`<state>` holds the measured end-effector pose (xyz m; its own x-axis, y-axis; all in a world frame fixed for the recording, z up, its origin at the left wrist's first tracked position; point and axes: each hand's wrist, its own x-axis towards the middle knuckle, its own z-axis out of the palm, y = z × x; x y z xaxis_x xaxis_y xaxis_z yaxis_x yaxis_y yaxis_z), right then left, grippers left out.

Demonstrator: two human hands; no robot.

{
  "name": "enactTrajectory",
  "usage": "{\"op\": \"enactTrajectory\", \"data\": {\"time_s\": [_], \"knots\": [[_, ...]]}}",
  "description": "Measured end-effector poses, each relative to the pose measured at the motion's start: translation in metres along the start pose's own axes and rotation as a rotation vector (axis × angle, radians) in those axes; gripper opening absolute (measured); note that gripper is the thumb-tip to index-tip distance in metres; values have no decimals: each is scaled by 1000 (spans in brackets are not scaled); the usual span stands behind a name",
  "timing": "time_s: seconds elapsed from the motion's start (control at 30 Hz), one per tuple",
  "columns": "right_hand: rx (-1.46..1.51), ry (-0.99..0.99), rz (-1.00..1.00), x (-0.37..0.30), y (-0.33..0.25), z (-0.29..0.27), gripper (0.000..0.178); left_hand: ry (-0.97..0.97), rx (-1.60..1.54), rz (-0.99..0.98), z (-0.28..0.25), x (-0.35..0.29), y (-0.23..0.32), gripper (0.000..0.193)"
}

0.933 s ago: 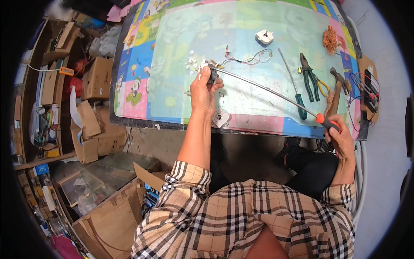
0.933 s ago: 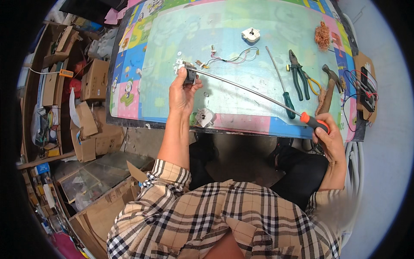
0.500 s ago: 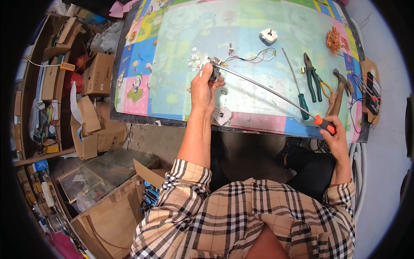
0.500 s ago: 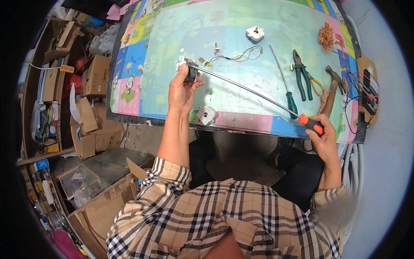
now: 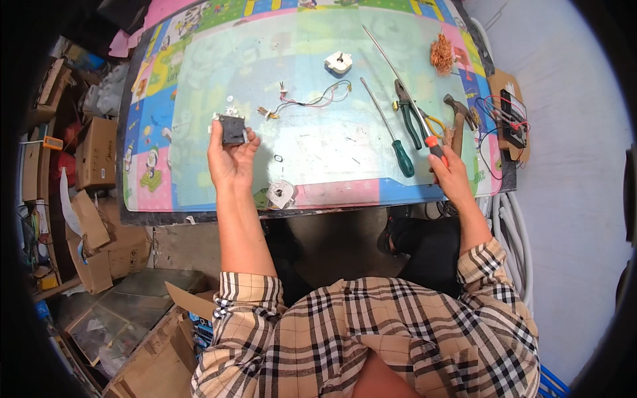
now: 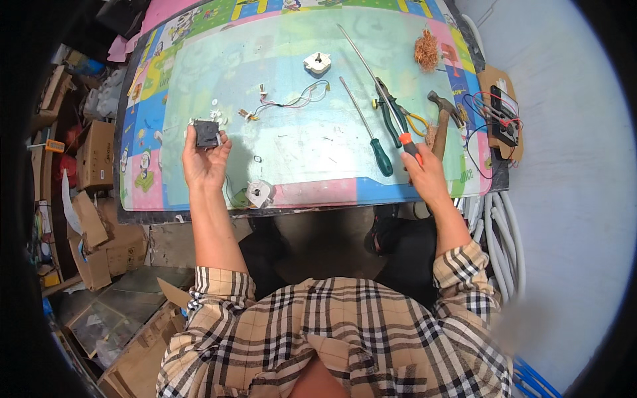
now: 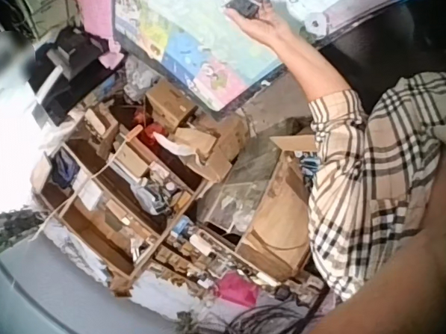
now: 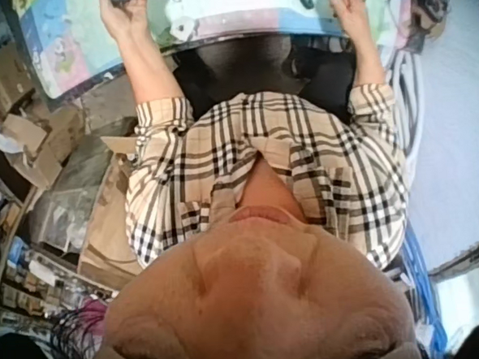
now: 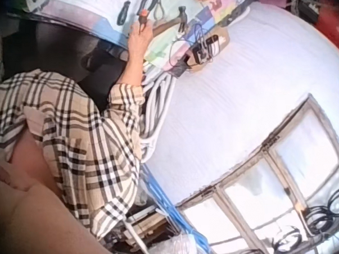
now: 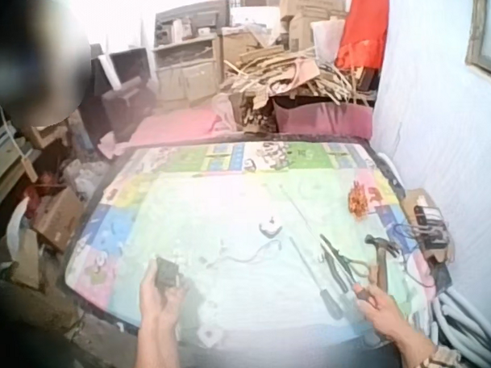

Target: The person assembles a small electrical component by hand, fitting a white plastic housing onto a blue translucent part. They repeatedly align and press the pieces together, then use a screwdriver to tighten a screw on a black component. The person moves between two work surfaces during the process.

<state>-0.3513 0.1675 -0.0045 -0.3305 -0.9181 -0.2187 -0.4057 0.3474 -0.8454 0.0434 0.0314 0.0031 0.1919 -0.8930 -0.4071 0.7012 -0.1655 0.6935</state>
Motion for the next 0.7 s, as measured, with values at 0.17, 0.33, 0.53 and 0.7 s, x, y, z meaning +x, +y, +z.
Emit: {"op": "enactTrajectory", "data": {"time_s": [0.17,0.33,0.53,0.7], "knots": [[-58,-48,138,20,8,20,35,-73,-35,-59,6,-6,-4,42],[278,-129,238,32,8,27,31,-22,-59,-24,-3,-2,5,38],[424,-550,105,7,-24,46,30,-69,-230,45,-40,14,35,32],[7,-1110,89,-32,-27,101,30,158,-414,420,-104,2,75,37]]}}
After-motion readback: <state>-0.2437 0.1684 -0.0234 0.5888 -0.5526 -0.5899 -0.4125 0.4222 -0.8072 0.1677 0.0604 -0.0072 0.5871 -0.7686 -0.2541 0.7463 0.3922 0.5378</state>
